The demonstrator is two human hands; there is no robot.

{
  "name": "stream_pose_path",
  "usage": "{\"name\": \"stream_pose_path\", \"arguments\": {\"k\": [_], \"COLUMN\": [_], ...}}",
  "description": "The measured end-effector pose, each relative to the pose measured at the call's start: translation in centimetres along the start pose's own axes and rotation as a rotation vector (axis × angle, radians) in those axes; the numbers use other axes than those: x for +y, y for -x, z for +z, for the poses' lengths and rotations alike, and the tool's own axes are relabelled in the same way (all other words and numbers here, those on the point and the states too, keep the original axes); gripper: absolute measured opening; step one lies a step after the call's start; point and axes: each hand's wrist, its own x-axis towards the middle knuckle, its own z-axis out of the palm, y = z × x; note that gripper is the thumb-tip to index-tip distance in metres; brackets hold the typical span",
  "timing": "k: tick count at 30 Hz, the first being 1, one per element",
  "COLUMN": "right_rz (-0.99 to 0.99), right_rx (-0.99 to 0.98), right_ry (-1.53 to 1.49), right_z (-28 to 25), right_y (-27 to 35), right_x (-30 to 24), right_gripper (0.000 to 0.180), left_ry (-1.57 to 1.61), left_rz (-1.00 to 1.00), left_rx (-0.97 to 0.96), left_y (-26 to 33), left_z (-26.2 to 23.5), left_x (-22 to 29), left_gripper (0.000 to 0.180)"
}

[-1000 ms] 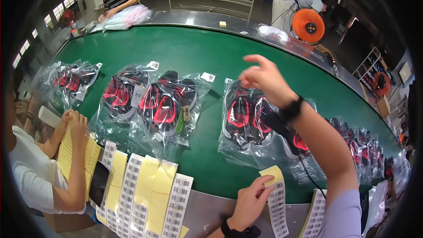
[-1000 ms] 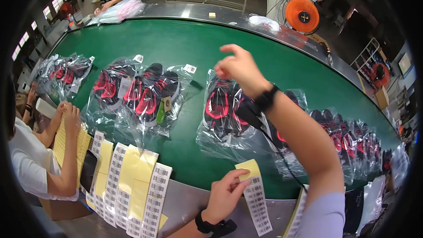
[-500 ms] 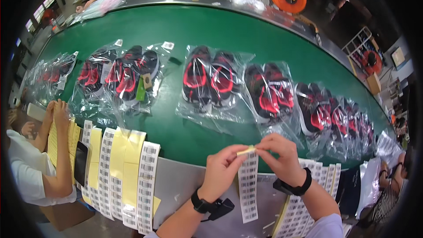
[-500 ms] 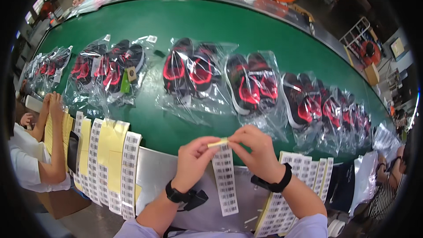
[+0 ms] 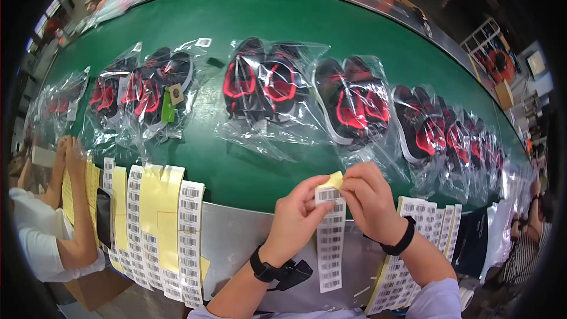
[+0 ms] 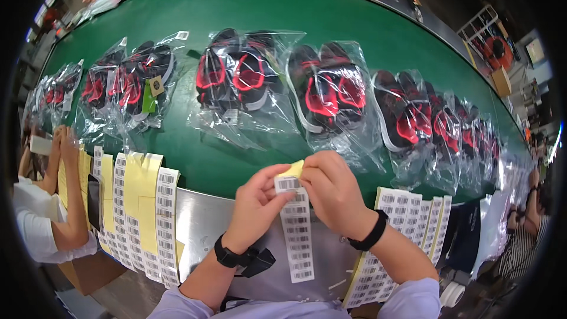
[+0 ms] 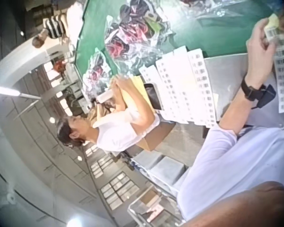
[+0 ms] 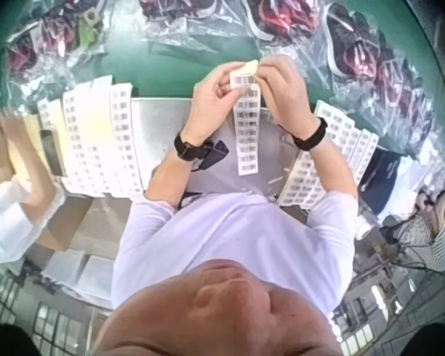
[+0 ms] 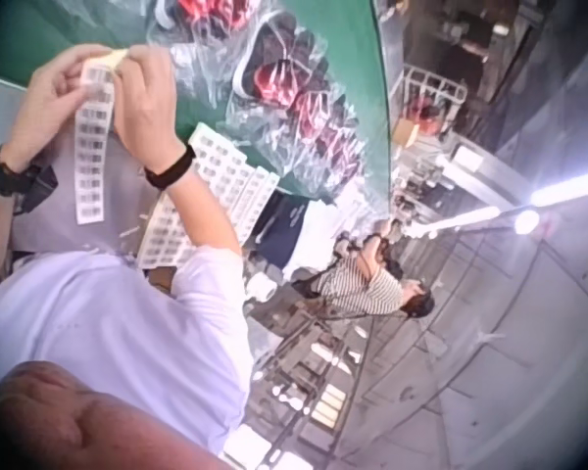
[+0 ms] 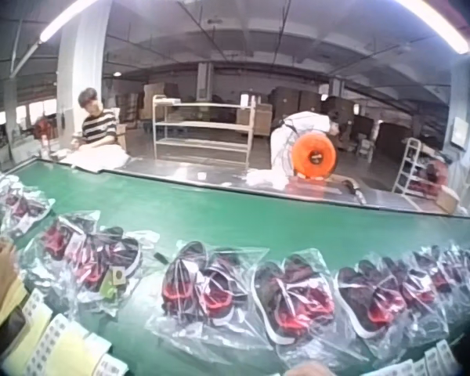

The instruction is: The recorder is peeling barcode stickers from a sheet and applying them to plastic bags containing finished shoes on a conveyor belt.

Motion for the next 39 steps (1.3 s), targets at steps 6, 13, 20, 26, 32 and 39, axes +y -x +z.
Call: {"name": "stream_pose_path", "arguments": {"k": [6, 13, 20, 26, 32, 39], "right_rz": [-0.001, -0.214, -0.091, 0.037, 0.216, 0.593], "right_rx": [0.168, -0.321, -0.233, -0.253, -0.040, 0.274], "right_ry": [0.108, 0.317, -0.082, -0.581, -0.845, -0.445], "right_z": [-4.3, 6.8, 12.5, 14.7, 13.8, 11.6], "right_y": [-4.1, -13.7, -22.3, -24.0, -20.5, -15.4], "right_x": [-2.7, -4.2, -4.4, -9.5, -2.8, 12.1], "right_gripper": [0.022, 0.093, 0.057, 0.062, 0.067, 0.076], "left_ry": [-0.103, -0.397, -0.333, -0.470, -0.417, -0.428], "left_rz": [-0.117, 0.074, 0.081, 0.014, 0.139, 0.141], "left_rx": [-0.034, -0.107, -0.100, -0.112, -0.096, -0.145], "left_y": [-0.8, 0.2, 0.3, 0.1, 0.4, 0.4], "left_z": [-1.9, -0.2, -0.5, -0.7, -0.2, 0.1], "left_x": [-0.1, -1.9, -2.0, 0.1, -1.4, -2.1], "left_gripper": [0.055, 0.032, 0.048, 0.040, 0.036, 0.041]}}
